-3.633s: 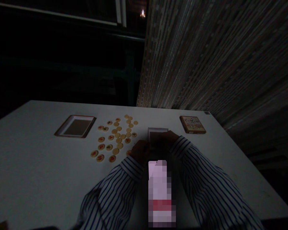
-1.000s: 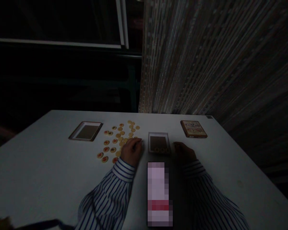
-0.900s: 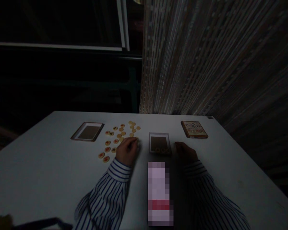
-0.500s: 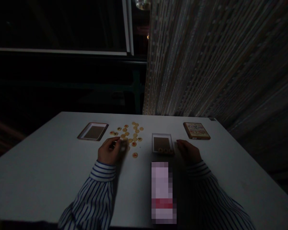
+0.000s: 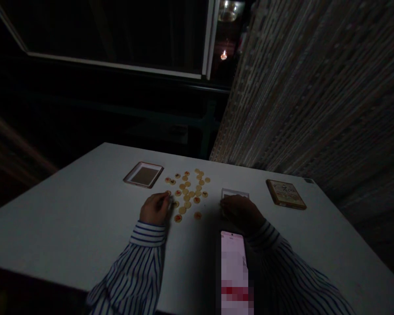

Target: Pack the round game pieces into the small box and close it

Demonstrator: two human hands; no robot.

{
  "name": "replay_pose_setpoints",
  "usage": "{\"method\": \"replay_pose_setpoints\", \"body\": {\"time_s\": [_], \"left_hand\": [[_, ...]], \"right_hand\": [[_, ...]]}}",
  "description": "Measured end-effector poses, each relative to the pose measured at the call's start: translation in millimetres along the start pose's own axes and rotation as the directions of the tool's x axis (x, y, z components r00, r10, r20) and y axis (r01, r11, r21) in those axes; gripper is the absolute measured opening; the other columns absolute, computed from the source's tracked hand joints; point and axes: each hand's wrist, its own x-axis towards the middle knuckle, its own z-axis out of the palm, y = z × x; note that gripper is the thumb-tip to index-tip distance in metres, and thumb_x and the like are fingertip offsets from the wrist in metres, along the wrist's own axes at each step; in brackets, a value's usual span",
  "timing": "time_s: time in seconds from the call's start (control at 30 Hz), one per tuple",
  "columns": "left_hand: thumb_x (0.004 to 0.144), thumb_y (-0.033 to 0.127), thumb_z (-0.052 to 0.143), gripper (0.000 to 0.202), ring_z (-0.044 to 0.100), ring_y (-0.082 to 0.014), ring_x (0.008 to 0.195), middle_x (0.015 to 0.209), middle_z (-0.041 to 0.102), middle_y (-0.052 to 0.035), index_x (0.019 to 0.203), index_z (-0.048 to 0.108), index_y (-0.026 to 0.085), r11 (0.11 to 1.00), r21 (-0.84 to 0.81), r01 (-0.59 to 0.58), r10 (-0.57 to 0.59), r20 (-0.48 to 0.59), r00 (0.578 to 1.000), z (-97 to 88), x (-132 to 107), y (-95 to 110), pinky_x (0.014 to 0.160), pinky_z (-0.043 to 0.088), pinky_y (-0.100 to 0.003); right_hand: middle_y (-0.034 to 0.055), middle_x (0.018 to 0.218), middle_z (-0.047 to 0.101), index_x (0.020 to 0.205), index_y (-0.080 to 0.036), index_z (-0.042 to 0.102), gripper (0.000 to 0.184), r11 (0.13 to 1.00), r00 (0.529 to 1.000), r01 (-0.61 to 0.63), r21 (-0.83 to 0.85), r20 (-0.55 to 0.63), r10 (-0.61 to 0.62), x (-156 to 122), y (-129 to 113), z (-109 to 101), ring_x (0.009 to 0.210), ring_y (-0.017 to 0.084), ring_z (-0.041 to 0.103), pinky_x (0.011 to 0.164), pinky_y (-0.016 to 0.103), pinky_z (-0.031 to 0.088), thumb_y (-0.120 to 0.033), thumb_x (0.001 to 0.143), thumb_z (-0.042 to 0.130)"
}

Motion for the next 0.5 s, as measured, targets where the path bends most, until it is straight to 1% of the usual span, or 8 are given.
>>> {"method": "replay_pose_setpoints", "body": {"time_s": [0.03, 0.1, 0.2, 0.27, 0.33, 0.4, 0.5], "left_hand": [[0.076, 0.036, 0.048, 0.026, 0.061, -0.0187, 0.079, 0.083, 0.067, -0.0051, 0.084, 0.065, 0.019, 1.0, 0.015, 0.0, 0.0, 0.005, 1.0, -0.9, 0.2, -1.7, 0.073, 0.049, -0.031], [0.076, 0.036, 0.048, 0.026, 0.061, -0.0192, 0.079, 0.083, 0.067, -0.0053, 0.083, 0.065, 0.018, 0.999, 0.036, -0.003, 0.002, 0.018, 1.0, -1.6, -0.2, -3.7, 0.075, 0.048, -0.032], [0.077, 0.034, 0.046, 0.026, 0.061, -0.019, 0.079, 0.083, 0.067, -0.006, 0.084, 0.064, 0.017, 0.999, 0.047, -0.025, 0.024, 0.026, 0.999, -0.1, -2.3, -3.3, 0.075, 0.048, -0.032], [0.078, 0.032, 0.045, 0.026, 0.06, -0.019, 0.08, 0.084, 0.067, -0.0068, 0.085, 0.064, 0.016, 0.997, 0.053, -0.049, 0.048, 0.021, 0.999, 1.7, -3.7, -2.3, 0.075, 0.048, -0.032], [0.078, 0.031, 0.045, 0.026, 0.06, -0.0191, 0.08, 0.084, 0.067, -0.0075, 0.085, 0.064, 0.015, 0.995, 0.059, -0.076, 0.074, 0.03, 0.997, 3.2, -4.4, -2.0, 0.075, 0.048, -0.032], [0.079, 0.03, 0.044, 0.026, 0.06, -0.0189, 0.08, 0.084, 0.067, -0.0078, 0.086, 0.064, 0.015, 0.994, 0.063, -0.095, 0.092, 0.042, 0.995, 3.8, -4.2, -2.9, 0.074, 0.048, -0.032], [0.08, 0.029, 0.042, 0.026, 0.061, -0.0186, 0.079, 0.085, 0.067, -0.0076, 0.087, 0.064, 0.015, 0.991, 0.072, -0.112, 0.109, 0.047, 0.993, 3.5, -3.6, -5.4, 0.073, 0.049, -0.032]], "right_hand": [[0.0075, 0.09, 0.065, 0.097, -0.019, 0.062, 0.025, 0.999, 0.999, 0.034, 0.0, 0.02, -0.034, 5.5, -5.5, 1.5, 0.08, 0.018, 0.058, 0.067, 0.029, 0.039, -0.027, 0.082, 0.043], [0.006, 0.092, 0.065, 0.097, -0.022, 0.061, 0.025, 0.997, 0.996, 0.078, -0.003, 0.049, -0.078, 16.3, -16.5, 4.8, 0.082, 0.019, 0.057, 0.069, 0.03, 0.039, -0.028, 0.081, 0.043], [0.0073, 0.095, 0.063, 0.099, -0.02, 0.059, 0.025, 0.989, 0.979, 0.145, 0.035, 0.136, -0.148, 34.5, -32.7, 10.5, 0.084, 0.019, 0.057, 0.07, 0.031, 0.041, -0.026, 0.079, 0.046], [0.0081, 0.102, 0.062, 0.1, -0.019, 0.059, 0.025, 0.974, 0.954, 0.217, 0.07, 0.198, -0.226, 48.0, -42.4, 15.9, 0.093, 0.021, 0.055, 0.075, 0.033, 0.041, -0.024, 0.077, 0.049], [0.0078, 0.103, 0.062, 0.104, -0.019, 0.057, 0.029, 0.953, 0.91, 0.291, 0.09, 0.283, -0.304, 60.9, -50.6, 22.7, 0.096, 0.021, 0.054, 0.079, 0.035, 0.04, -0.021, 0.076, 0.051], [0.0079, 0.108, 0.06, 0.106, -0.019, 0.056, 0.03, 0.949, 0.897, 0.307, 0.072, 0.31, -0.314, 71.6, -57.4, 29.3, 0.099, 0.023, 0.052, 0.082, 0.038, 0.04, -0.021, 0.076, 0.051], [0.0075, 0.108, 0.06, 0.104, -0.02, 0.057, 0.028, 0.942, 0.87, 0.33, 0.065, 0.366, -0.33, 82.5, -65.4, 35.5, 0.097, 0.022, 0.053, 0.077, 0.036, 0.042, -0.022, 0.077, 0.049]]}}
